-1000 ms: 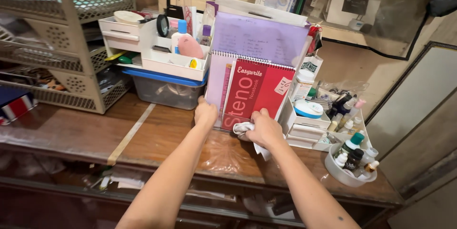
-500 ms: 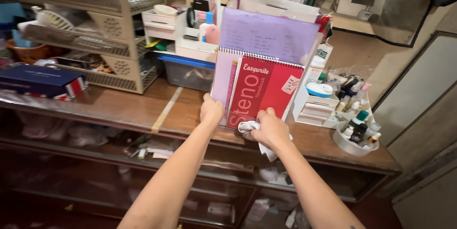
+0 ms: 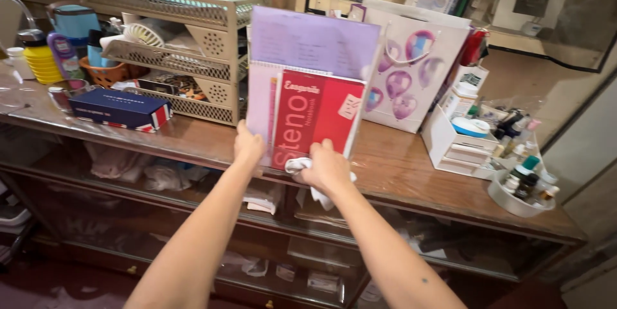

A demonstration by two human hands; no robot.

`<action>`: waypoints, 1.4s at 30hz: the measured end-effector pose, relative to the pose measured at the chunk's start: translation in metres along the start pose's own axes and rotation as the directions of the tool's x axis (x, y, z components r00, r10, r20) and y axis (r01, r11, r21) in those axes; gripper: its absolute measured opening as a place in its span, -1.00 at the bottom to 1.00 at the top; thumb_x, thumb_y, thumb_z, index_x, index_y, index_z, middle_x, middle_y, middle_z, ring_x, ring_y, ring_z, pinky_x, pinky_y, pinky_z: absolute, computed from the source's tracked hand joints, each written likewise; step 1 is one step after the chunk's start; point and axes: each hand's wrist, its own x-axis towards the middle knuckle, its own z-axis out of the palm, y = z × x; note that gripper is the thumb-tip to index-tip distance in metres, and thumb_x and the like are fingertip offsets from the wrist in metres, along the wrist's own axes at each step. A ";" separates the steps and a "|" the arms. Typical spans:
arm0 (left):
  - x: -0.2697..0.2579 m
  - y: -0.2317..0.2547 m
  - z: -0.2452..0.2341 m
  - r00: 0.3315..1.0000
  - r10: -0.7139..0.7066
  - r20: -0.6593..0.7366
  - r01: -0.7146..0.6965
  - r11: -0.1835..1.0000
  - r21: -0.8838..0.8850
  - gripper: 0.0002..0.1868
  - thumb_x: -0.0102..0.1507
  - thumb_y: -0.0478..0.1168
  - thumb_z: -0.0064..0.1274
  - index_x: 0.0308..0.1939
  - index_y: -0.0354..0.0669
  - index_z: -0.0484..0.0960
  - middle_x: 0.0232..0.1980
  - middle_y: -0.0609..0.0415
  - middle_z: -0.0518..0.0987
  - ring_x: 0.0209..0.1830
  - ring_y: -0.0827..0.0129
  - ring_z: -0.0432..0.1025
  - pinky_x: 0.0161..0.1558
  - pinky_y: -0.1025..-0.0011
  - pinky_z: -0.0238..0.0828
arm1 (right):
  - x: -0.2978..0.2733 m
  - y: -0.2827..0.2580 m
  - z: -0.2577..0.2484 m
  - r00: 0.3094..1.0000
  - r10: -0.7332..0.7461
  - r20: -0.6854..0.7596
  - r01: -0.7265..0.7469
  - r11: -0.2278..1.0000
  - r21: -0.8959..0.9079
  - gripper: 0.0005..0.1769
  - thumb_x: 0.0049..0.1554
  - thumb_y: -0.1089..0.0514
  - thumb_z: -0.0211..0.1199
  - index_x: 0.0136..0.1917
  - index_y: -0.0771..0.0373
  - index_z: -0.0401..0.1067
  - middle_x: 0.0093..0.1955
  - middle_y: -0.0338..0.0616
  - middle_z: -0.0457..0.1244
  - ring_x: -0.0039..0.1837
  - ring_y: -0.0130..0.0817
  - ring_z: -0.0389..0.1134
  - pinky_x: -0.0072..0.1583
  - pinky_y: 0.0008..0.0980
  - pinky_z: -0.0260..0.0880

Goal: Cleaning a wooden shelf surface with a cloth and organizing toiletries, notebooks, and containers.

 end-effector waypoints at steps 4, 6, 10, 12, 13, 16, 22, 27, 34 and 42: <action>0.020 -0.007 -0.026 0.998 0.049 -0.040 -0.049 0.999 0.013 -0.10 0.20 -0.28 -0.12 0.62 -0.03 -0.08 0.44 -0.34 0.32 0.42 -0.15 0.29 0.40 0.11 0.22 | 0.027 -0.028 0.020 0.999 -0.039 0.018 0.039 0.999 0.021 -0.34 -0.21 -0.11 0.53 0.06 0.28 0.45 0.18 0.10 0.23 0.13 0.11 0.39 0.15 0.00 0.39; 0.021 -0.003 -0.033 0.997 0.059 -0.047 -0.058 0.998 0.014 -0.03 0.19 -0.28 -0.08 0.63 -0.04 -0.20 0.52 -0.35 0.18 0.48 -0.14 0.20 0.44 0.14 0.16 | 0.037 -0.037 0.028 0.999 -0.047 0.028 0.046 0.999 0.025 -0.33 -0.22 -0.09 0.55 0.07 0.29 0.44 0.19 0.11 0.22 0.13 0.12 0.39 0.14 0.00 0.39; 0.033 -0.005 -0.031 0.997 -0.042 -0.063 0.044 0.998 0.043 0.08 0.19 -0.23 0.00 0.62 0.00 -0.38 0.66 -0.20 -0.17 0.59 -0.21 -0.06 0.54 0.11 -0.05 | 0.056 -0.047 0.041 0.997 -0.069 0.023 0.068 0.997 0.034 -0.37 -0.19 -0.06 0.51 0.06 0.30 0.43 0.18 0.12 0.22 0.11 0.13 0.40 0.13 0.00 0.41; 0.045 -0.014 -0.024 0.996 -0.035 -0.080 0.040 0.997 0.059 0.11 0.20 -0.21 0.03 0.62 0.01 -0.44 0.67 -0.25 -0.29 0.61 -0.31 -0.16 0.56 0.07 -0.14 | 0.065 -0.047 0.049 0.997 -0.077 0.019 0.076 0.997 0.034 -0.40 -0.16 -0.04 0.50 0.06 0.31 0.43 0.18 0.13 0.22 0.10 0.13 0.41 0.12 0.00 0.41; 0.049 -0.017 -0.021 0.996 -0.038 -0.082 0.043 0.998 0.053 0.09 0.23 -0.21 -0.01 0.62 0.03 -0.47 0.68 -0.24 -0.35 0.61 -0.36 -0.20 0.56 0.01 -0.14 | 0.070 -0.046 0.053 0.997 -0.081 0.011 0.081 0.996 0.027 -0.42 -0.14 -0.04 0.48 0.06 0.31 0.43 0.18 0.14 0.22 0.10 0.14 0.40 0.12 0.02 0.41; 0.055 -0.022 -0.018 0.996 -0.031 -0.082 0.034 0.998 0.046 0.06 0.27 -0.20 -0.05 0.62 0.05 -0.50 0.69 -0.23 -0.43 0.62 -0.42 -0.24 0.55 -0.07 -0.16 | 0.073 -0.049 0.054 0.996 -0.085 0.005 0.085 0.996 0.015 -0.43 -0.11 -0.02 0.47 0.06 0.33 0.42 0.19 0.15 0.21 0.10 0.16 0.40 0.12 0.03 0.40; 0.028 0.001 -0.021 0.995 -0.080 -0.063 0.082 0.996 0.043 0.14 0.22 -0.19 0.06 0.61 -0.01 -0.50 0.69 -0.21 -0.46 0.64 -0.36 -0.30 0.57 -0.04 -0.20 | 0.057 -0.039 0.053 0.991 -0.120 -0.056 0.124 0.989 0.082 -0.37 -0.16 0.00 0.46 0.13 0.28 0.39 0.21 0.11 0.20 0.12 0.17 0.37 0.11 0.04 0.38; 0.001 0.014 -0.001 0.990 -0.034 -0.138 0.044 0.997 0.068 0.20 0.14 -0.20 0.17 0.56 -0.19 -0.47 0.65 -0.25 -0.44 0.64 -0.29 -0.34 0.55 0.03 -0.24 | 0.046 0.002 0.060 0.957 -0.166 -0.237 0.228 0.937 0.265 -0.44 -0.16 0.11 0.37 0.15 0.19 0.44 0.17 0.03 0.26 0.11 0.11 0.38 0.08 -0.02 0.40; -0.071 0.085 0.029 0.828 0.503 -0.246 -0.503 0.861 0.067 -0.42 0.23 -0.20 0.02 0.33 -0.21 0.31 0.30 -0.23 0.35 0.33 -0.11 0.27 0.36 0.02 0.18 | 0.046 0.098 0.013 0.959 0.065 -0.277 0.044 0.928 0.371 -0.66 -0.09 0.03 0.35 -0.03 0.17 0.57 -0.03 0.02 0.39 0.03 -0.01 0.45 0.10 -0.12 0.44; -0.064 0.113 0.173 0.824 0.545 0.157 -0.538 0.839 -0.085 -0.60 0.23 -0.14 -0.05 0.09 -0.26 0.54 0.01 -0.22 0.64 0.06 -0.07 0.52 0.09 0.07 0.44 | 0.061 0.223 -0.007 0.884 0.145 -0.444 -0.119 0.989 0.086 -0.42 -0.09 -0.15 0.47 0.10 0.22 0.52 0.20 0.08 0.29 0.20 0.08 0.34 0.19 -0.08 0.37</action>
